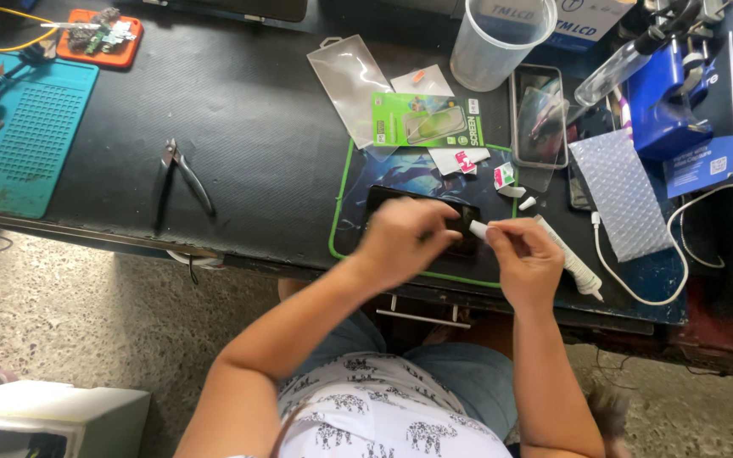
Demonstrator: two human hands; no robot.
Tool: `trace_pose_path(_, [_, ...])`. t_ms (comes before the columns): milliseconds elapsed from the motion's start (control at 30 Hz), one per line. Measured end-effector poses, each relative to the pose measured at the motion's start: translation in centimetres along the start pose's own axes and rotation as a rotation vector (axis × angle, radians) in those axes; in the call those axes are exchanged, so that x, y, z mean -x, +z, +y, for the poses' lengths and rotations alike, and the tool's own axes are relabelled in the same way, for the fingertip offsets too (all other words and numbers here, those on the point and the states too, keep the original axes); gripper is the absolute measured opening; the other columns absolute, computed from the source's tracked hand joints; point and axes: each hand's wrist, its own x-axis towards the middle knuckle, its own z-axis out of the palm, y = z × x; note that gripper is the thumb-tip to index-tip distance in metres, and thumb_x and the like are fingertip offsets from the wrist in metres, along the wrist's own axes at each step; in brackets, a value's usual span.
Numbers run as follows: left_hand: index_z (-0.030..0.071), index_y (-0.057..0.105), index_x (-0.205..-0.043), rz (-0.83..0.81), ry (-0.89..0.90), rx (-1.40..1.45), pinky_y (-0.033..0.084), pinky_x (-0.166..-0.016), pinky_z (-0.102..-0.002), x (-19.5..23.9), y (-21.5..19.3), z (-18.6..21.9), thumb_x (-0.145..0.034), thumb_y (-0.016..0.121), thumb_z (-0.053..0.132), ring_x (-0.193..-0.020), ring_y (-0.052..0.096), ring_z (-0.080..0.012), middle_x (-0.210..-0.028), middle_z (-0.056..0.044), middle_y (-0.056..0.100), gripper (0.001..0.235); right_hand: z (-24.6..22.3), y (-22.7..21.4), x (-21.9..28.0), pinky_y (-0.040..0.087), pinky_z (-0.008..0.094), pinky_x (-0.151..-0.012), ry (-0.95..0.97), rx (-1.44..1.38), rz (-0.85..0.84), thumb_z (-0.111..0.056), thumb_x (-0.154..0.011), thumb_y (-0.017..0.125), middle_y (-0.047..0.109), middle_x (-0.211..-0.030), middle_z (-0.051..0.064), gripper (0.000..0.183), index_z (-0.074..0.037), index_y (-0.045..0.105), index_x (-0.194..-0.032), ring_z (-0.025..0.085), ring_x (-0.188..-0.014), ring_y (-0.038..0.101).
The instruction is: The person cleans a smartphone screen with a wipe, removes packaging from a screen protector, and aligns the protector over the phone. They handle cleaning wipes, packaging, and the screen protector by hand while working at a cluttered repair bench.
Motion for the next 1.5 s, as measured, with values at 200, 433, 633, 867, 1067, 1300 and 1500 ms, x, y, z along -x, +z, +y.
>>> trace_pose_path(200, [0.003,0.050,-0.140,-0.411,-0.094,-0.499,0.022,-0.108,-0.069,-1.0,-6.2,-3.4,-0.052,0.097,0.042,-0.138,0.037,-0.0421,-0.142,-0.017,0.053,0.107,-1.7,2.4,1.0,0.051,0.044,-0.098,-0.551,0.743,-0.166,-0.003,-0.085,0.079,0.076,-0.109,0.006,0.013,-0.005,0.076,-0.097,0.034,-0.111,0.069])
trace_pose_path(433, [0.006,0.047,-0.142,-0.672,-0.042,-0.546,0.011,-0.113,-0.078,-4.1,-3.3,-4.0,-0.051,0.097,0.040,-0.140,0.038,-0.0368,-0.136,-0.012,0.056,0.109,-2.6,1.6,3.3,0.031,0.059,-0.116,-0.482,0.970,-0.251,-0.029,-0.092,0.072,0.069,-0.130,0.010,0.041,-0.003,0.073,-0.124,0.039,-0.133,0.051])
trace_pose_path(633, [0.005,0.049,-0.140,-0.633,-0.051,-0.536,0.013,-0.113,-0.078,-4.7,-1.8,-4.1,-0.052,0.097,0.040,-0.133,0.048,-0.0335,-0.125,-0.011,0.062,0.106,-0.7,1.3,0.0,0.022,0.064,-0.123,-0.458,1.042,-0.259,-0.036,-0.101,0.065,0.064,-0.141,0.010,0.045,-0.003,0.069,-0.131,0.042,-0.145,0.043])
trace_pose_path(867, [0.002,0.050,-0.136,-0.462,0.075,-0.557,0.014,-0.104,-0.078,-3.8,-2.4,-4.7,-0.040,0.098,0.052,-0.136,0.043,-0.0429,-0.137,-0.017,0.059,0.118,-1.6,0.3,3.4,0.019,0.064,-0.123,-0.425,0.977,-0.337,-0.039,-0.099,0.060,0.062,-0.142,0.014,0.051,0.000,0.068,-0.131,0.045,-0.146,0.040])
trace_pose_path(1067, [0.013,0.062,-0.133,-0.272,-0.144,-0.570,0.017,-0.118,-0.073,0.7,-6.9,-5.0,-0.074,0.090,0.031,-0.137,0.046,-0.0289,-0.131,-0.003,0.062,0.069,-1.2,2.0,0.3,0.020,0.062,-0.124,-0.469,1.009,-0.348,-0.040,-0.101,0.061,0.063,-0.142,0.015,0.052,0.001,0.067,-0.133,0.046,-0.148,0.040])
trace_pose_path(1300, [0.006,0.063,-0.130,-0.200,-0.157,-0.467,0.020,-0.112,-0.071,2.0,-7.8,-5.5,-0.065,0.090,0.024,-0.128,0.051,-0.0329,-0.124,-0.010,0.064,0.073,-1.5,8.8,-1.5,0.018,0.062,-0.122,-0.582,0.987,-0.440,-0.042,-0.097,0.063,0.063,-0.142,0.016,0.056,0.001,0.067,-0.134,0.044,-0.146,0.040])
trace_pose_path(1500, [0.013,0.069,-0.114,-0.012,-0.089,-0.196,0.055,-0.094,-0.040,1.8,-7.9,-5.4,-0.097,0.069,0.006,-0.096,0.069,-0.0281,-0.102,-0.007,0.074,0.019,-1.5,9.8,0.0,0.017,0.061,-0.124,-0.627,0.952,-0.530,-0.041,-0.097,0.064,0.063,-0.144,0.011,0.054,-0.002,0.067,-0.133,0.042,-0.145,0.041])
